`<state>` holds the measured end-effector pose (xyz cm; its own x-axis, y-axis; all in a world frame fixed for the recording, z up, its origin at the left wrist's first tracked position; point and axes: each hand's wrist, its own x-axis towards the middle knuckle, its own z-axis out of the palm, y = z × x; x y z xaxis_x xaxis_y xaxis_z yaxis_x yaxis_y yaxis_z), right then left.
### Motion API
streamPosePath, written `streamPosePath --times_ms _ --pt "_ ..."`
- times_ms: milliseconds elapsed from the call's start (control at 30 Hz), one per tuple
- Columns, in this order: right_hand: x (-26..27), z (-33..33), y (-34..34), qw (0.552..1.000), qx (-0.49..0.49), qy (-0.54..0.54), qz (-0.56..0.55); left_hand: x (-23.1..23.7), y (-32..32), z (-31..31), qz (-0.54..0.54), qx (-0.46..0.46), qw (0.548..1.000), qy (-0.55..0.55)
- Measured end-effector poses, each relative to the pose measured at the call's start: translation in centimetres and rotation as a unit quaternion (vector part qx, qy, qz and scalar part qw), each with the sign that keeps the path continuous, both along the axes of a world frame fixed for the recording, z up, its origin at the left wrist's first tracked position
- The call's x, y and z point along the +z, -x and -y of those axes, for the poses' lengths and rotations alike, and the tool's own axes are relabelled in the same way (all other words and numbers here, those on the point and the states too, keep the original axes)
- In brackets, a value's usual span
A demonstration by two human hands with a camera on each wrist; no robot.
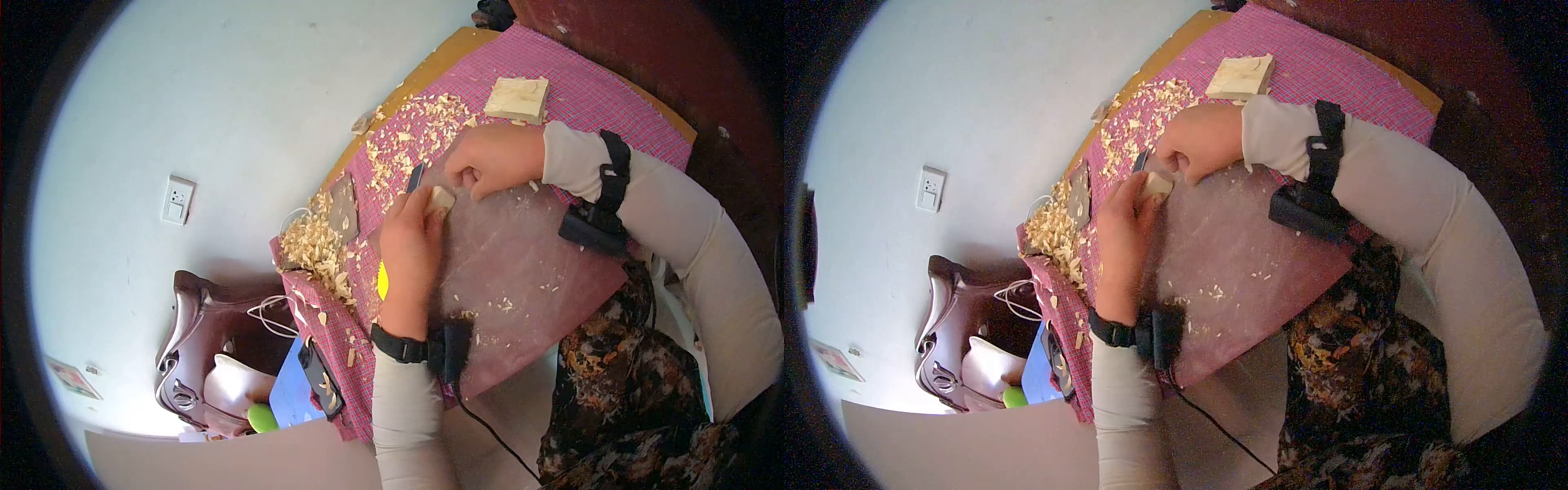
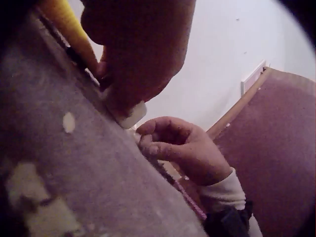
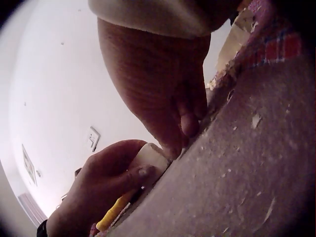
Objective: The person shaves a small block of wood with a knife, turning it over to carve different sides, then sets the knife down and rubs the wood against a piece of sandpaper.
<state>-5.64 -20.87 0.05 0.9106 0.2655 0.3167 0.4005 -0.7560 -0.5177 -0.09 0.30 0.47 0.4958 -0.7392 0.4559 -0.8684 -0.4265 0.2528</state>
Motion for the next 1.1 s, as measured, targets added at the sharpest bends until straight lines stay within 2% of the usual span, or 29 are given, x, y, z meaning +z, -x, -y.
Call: streamPosePath --times_ms 100,167,400,467,600,667,733,800,833,933,1000,1033,1067,1100 --pt "-0.1 0.3 -0.1 0.999 0.009 -0.009 -0.032 0.8 0.3 -0.2 -0.011 0.009 1.0 -0.019" --pt "-0.4 0.3 -0.2 1.0 0.007 0.007 0.009 2.2 0.8 -1.3 -0.071 0.015 0.993 -0.088" --pt "0.2 0.2 0.1 1.0 -0.003 0.015 -0.019 0.9 0.5 -0.1 -0.027 0.007 0.999 -0.026" --pt "0.3 0.2 0.3 1.0 0.017 0.021 -0.014 1.7 0.4 -1.0 -0.074 -0.003 0.995 -0.072" --pt "0.3 -0.1 0.3 0.999 0.003 0.022 -0.024 1.6 0.8 -1.0 -0.099 0.015 0.993 -0.064" --pt "0.1 0.1 0.0 1.0 0.002 0.017 -0.006 0.3 0.2 0.1 -0.03 -0.007 0.998 -0.046" --pt "0.1 0.1 0.0 1.0 0.006 0.001 -0.018 0.8 0.1 -0.1 -0.017 -0.011 0.999 -0.041" --pt "0.0 0.5 0.0 0.999 0.005 -0.017 -0.03 1.9 0.3 -1.1 -0.088 0.006 0.992 -0.092" --pt "0.1 0.4 0.1 1.0 0.006 -0.004 -0.016 1.9 0.2 -1.1 -0.088 0.004 0.992 -0.093" --pt "-0.2 0.3 -0.1 1.0 0.012 0.001 0.004 1.2 -0.1 -1.3 -0.102 0.007 0.991 -0.082" --pt "-0.3 0.1 -0.2 1.0 0.016 -0.001 0.009 0.3 -0.1 0.1 0.04 -0.007 0.998 -0.057" --pt "-0.1 0.2 -0.1 1.0 0.013 -0.01 -0.013 0.0 -0.3 0.3 0.061 -0.022 0.998 -0.013" --pt "0.0 0.3 0.0 0.999 0.008 -0.021 -0.035 -0.1 -0.4 0.2 0.061 -0.022 0.998 -0.011" --pt "0.2 0.3 0.1 0.999 0.006 -0.021 -0.034 0.0 -0.4 0.1 -0.059 -0.006 0.996 0.065"
